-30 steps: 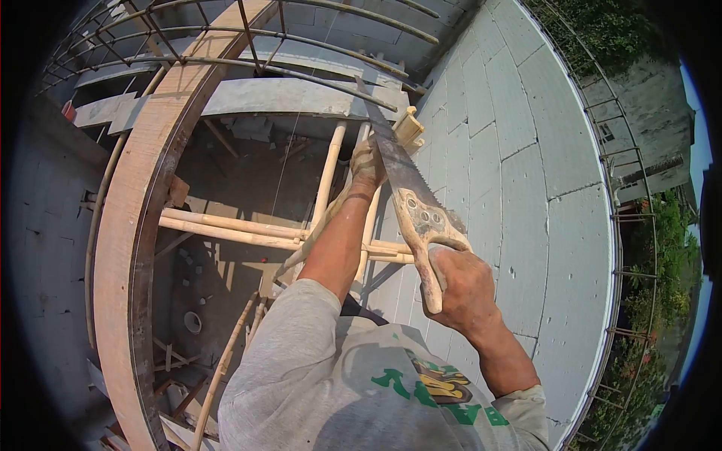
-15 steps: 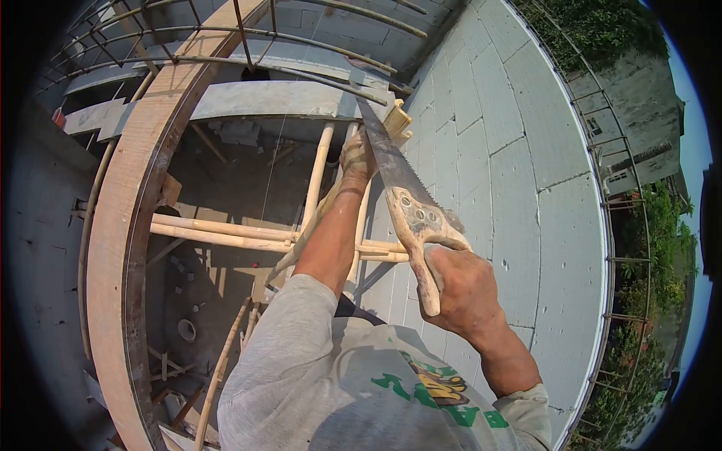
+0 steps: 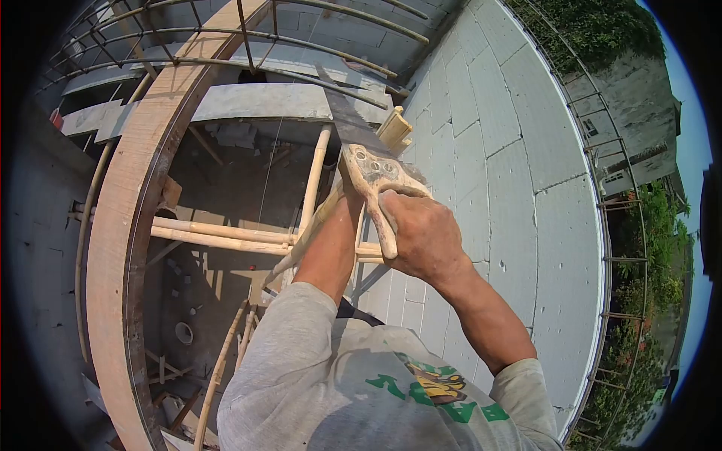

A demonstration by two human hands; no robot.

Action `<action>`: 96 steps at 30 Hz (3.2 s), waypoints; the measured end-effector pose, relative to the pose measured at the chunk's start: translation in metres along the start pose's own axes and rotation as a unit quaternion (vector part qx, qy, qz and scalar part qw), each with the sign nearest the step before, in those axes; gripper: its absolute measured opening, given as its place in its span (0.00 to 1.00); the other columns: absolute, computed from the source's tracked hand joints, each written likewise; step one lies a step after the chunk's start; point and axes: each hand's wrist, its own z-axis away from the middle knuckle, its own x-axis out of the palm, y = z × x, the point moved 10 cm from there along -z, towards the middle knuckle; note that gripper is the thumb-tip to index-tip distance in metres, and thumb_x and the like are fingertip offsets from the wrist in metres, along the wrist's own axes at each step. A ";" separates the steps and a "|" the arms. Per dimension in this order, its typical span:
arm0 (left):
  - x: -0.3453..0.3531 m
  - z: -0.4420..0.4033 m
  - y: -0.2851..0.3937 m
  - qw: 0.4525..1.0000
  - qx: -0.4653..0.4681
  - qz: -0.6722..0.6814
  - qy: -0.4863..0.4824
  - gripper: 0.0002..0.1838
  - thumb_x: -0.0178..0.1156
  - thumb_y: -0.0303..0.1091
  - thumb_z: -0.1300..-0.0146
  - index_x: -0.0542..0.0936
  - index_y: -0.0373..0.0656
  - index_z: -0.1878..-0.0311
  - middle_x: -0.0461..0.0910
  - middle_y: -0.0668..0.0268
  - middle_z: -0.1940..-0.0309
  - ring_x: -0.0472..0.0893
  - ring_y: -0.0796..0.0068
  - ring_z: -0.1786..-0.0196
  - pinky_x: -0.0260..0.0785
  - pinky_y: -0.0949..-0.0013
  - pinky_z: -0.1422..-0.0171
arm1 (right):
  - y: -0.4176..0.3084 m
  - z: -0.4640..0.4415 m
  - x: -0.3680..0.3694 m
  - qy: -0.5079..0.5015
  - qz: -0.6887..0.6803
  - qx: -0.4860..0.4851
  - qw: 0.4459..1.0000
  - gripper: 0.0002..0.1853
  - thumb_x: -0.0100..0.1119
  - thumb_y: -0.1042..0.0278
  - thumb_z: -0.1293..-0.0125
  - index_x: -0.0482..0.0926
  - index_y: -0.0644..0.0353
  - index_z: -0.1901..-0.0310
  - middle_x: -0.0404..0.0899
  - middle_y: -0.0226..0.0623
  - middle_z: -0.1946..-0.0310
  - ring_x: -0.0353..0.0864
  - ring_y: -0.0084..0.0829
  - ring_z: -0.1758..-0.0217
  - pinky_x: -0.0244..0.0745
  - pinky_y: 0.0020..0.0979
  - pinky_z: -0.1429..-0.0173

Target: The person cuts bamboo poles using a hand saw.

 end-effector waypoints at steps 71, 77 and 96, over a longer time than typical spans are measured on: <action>-0.009 0.012 0.050 0.998 -0.039 0.053 0.001 0.41 0.29 0.69 0.28 0.85 0.45 0.55 0.85 0.51 0.62 0.83 0.46 0.51 0.71 0.53 0.47 | 0.005 0.032 -0.017 0.018 -0.011 -0.028 0.999 0.07 0.62 0.71 0.42 0.73 0.58 0.71 0.75 0.41 0.78 0.79 0.46 0.74 0.75 0.44 0.67; -0.010 0.017 0.048 0.999 -0.016 0.041 0.014 0.37 0.34 0.66 0.29 0.85 0.45 0.55 0.85 0.52 0.62 0.84 0.47 0.52 0.72 0.53 0.48 | 0.015 -0.012 0.019 -0.006 0.015 -0.023 1.000 0.07 0.61 0.69 0.39 0.73 0.58 0.67 0.78 0.44 0.75 0.82 0.48 0.70 0.78 0.44 0.65; -0.024 0.001 0.051 0.995 -0.028 -0.037 0.086 0.22 0.50 0.54 0.31 0.85 0.46 0.57 0.86 0.52 0.61 0.85 0.49 0.56 0.75 0.53 0.54 | 0.022 0.035 -0.013 -0.020 0.011 0.018 1.000 0.09 0.63 0.74 0.46 0.72 0.59 0.67 0.77 0.45 0.76 0.80 0.51 0.72 0.77 0.46 0.66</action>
